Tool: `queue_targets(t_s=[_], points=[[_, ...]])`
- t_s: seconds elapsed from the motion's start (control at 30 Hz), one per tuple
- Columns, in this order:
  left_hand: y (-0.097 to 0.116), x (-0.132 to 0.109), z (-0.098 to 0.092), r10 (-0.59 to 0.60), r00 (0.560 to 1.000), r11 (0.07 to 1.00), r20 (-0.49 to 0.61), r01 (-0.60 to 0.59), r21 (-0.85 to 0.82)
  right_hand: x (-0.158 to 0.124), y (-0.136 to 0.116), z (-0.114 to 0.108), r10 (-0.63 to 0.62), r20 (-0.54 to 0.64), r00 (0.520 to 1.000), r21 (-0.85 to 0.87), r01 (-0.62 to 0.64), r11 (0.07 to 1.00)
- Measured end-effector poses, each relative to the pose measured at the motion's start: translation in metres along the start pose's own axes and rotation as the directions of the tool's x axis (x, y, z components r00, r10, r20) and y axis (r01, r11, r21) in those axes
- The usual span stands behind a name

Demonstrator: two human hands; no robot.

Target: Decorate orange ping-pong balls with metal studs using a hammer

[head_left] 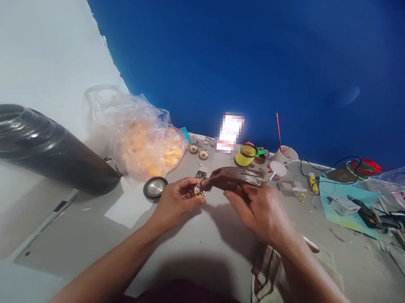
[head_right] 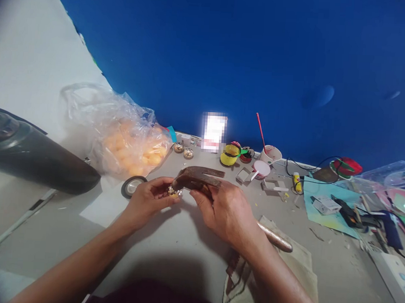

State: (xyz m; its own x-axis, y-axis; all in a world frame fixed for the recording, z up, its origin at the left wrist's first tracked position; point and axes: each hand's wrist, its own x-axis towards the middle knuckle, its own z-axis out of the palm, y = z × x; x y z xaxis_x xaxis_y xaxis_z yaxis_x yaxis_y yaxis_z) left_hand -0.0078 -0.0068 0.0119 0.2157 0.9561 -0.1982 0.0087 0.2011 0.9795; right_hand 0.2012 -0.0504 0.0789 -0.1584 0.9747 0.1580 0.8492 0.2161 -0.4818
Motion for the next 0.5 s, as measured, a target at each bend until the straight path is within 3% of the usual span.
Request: queue_targets(t_s=[0.1, 0.23, 0.4, 0.5], points=[[0.0015, 0.0002, -0.0001, -0.052, 0.998, 0.996, 0.038, 0.054, -0.066, 0.0003, -0.0004, 0.0001, -0.001, 0.054, 0.999, -0.005, 0.002, 1.000], [0.0020, 0.0009, -0.0016, -0.081, 0.994, 0.990, 0.074, 0.088, -0.106, 0.0002, 0.0011, -0.0025, -0.023, -0.042, 0.999, 0.029, 0.024, 0.999], [-0.0010, 0.0021, -0.0043, -0.107, 0.989, 0.984, 0.101, 0.120, -0.128, 0.0009, 0.0017, -0.0043, 0.026, 0.020, 0.999, 0.020, -0.026, 0.999], [-0.0025, 0.0036, -0.0055, -0.084, 0.993, 0.986, 0.082, 0.095, -0.140, 0.0023, 0.0050, -0.0057, 0.041, -0.037, 0.999, -0.002, -0.041, 0.999]])
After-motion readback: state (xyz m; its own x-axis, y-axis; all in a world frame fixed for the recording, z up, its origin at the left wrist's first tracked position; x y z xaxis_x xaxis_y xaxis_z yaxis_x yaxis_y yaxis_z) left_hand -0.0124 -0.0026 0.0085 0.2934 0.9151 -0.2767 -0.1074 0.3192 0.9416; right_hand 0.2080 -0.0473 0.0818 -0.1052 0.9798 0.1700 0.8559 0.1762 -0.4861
